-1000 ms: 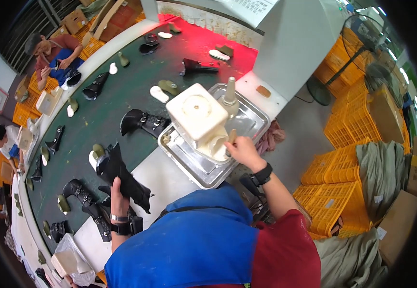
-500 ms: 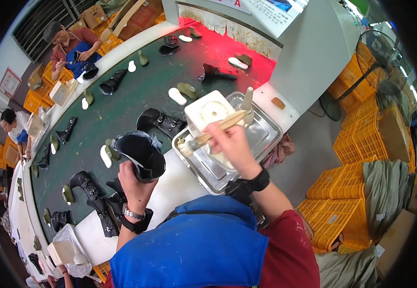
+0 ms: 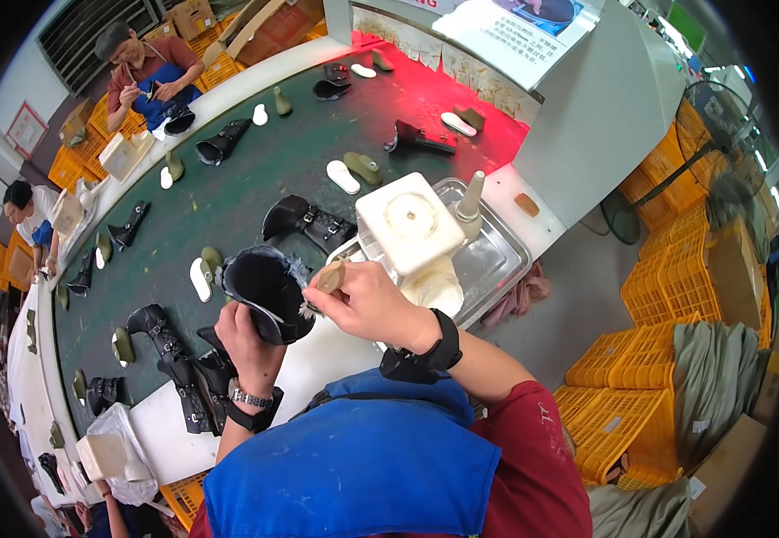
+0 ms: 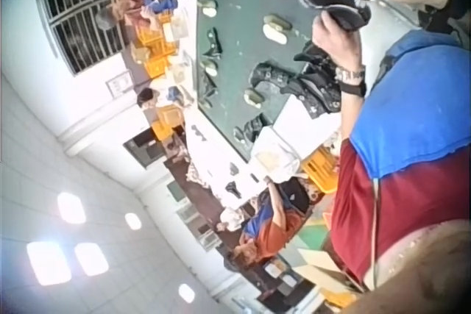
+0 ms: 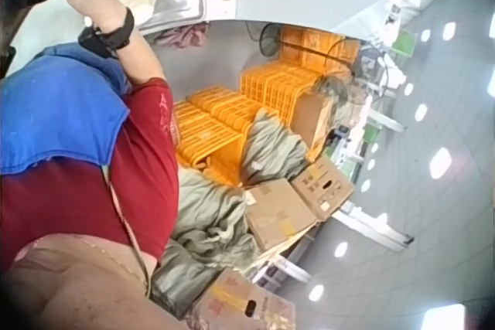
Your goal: Apply adhesive to shoe components using a brush and assemble materials on a factory conveyor line.
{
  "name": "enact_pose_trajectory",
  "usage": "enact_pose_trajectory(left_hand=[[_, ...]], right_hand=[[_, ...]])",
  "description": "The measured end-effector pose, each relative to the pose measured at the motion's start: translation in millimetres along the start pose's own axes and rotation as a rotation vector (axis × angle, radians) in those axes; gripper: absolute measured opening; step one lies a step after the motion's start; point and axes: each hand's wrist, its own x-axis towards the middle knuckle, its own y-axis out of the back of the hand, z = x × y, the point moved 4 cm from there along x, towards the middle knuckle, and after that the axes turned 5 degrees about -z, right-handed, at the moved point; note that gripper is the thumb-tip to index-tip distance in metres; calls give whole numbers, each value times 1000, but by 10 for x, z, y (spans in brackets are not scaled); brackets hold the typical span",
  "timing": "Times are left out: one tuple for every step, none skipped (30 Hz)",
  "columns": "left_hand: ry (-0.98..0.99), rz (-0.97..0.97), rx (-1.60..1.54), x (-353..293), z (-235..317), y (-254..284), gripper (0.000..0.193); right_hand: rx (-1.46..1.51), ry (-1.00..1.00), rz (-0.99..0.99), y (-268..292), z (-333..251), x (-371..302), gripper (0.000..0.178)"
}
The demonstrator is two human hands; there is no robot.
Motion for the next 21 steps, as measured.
enact_pose_trajectory(left_hand=[[3,0,0,-5,-8,-8,55],[6,5,17,-8,-19,-12,56],[9,11,34,-14,-31,-14,56],[12,10,34,-23,-49,-16,56],[4,-2,54,-32,-64,-21,59],[-4,-14,75,-42,-71,-24,62],[-4,-15,74,-44,-72,-27,62],[-7,-12,76,-46,-72,-27,59],[-9,-9,77,-50,-73,-26,56],[-10,-10,75,-50,-67,-21,56],[-6,-13,18,-48,-62,-13,55],[-3,-15,-39,-45,-58,-4,54],[-3,-15,-39,-48,-56,7,54],[-4,-61,-84,-51,-54,-1,55],[-5,-107,-128,-52,-52,-9,55],[-5,-107,-128,-51,-52,7,55],[8,-152,-147,-47,-60,5,58],[21,-198,-166,-43,-73,-1,62],[21,-196,-165,-26,-100,-4,62],[42,-216,-237,-4,-149,-26,66],[64,-234,-307,0,-208,-49,70]], right_hand=[[60,-27,-24,-16,20,-9,13],[120,-55,-48,-30,36,-18,16],[121,-56,-51,-20,27,-28,16],[198,-163,-99,-28,55,-43,16],[276,-269,-148,-49,88,-59,16],[277,-271,-150,-62,102,-58,16],[304,-272,-113,-63,132,-52,19],[331,-272,-76,-64,167,-46,22],[331,-273,-76,-77,216,-42,22],[241,-192,-15,-53,241,-33,20],[151,-111,45,-26,235,-24,17],[149,-112,46,-28,227,-12,17],[111,-21,115,-9,179,2,14],[73,70,183,12,136,10,11],[73,70,183,13,142,30,11],[45,88,204,23,142,46,8],[17,105,226,29,139,51,6],[17,106,226,19,144,43,6],[38,79,222,6,168,37,8],[59,53,217,-2,186,35,9],[61,55,215,18,175,31,9]])
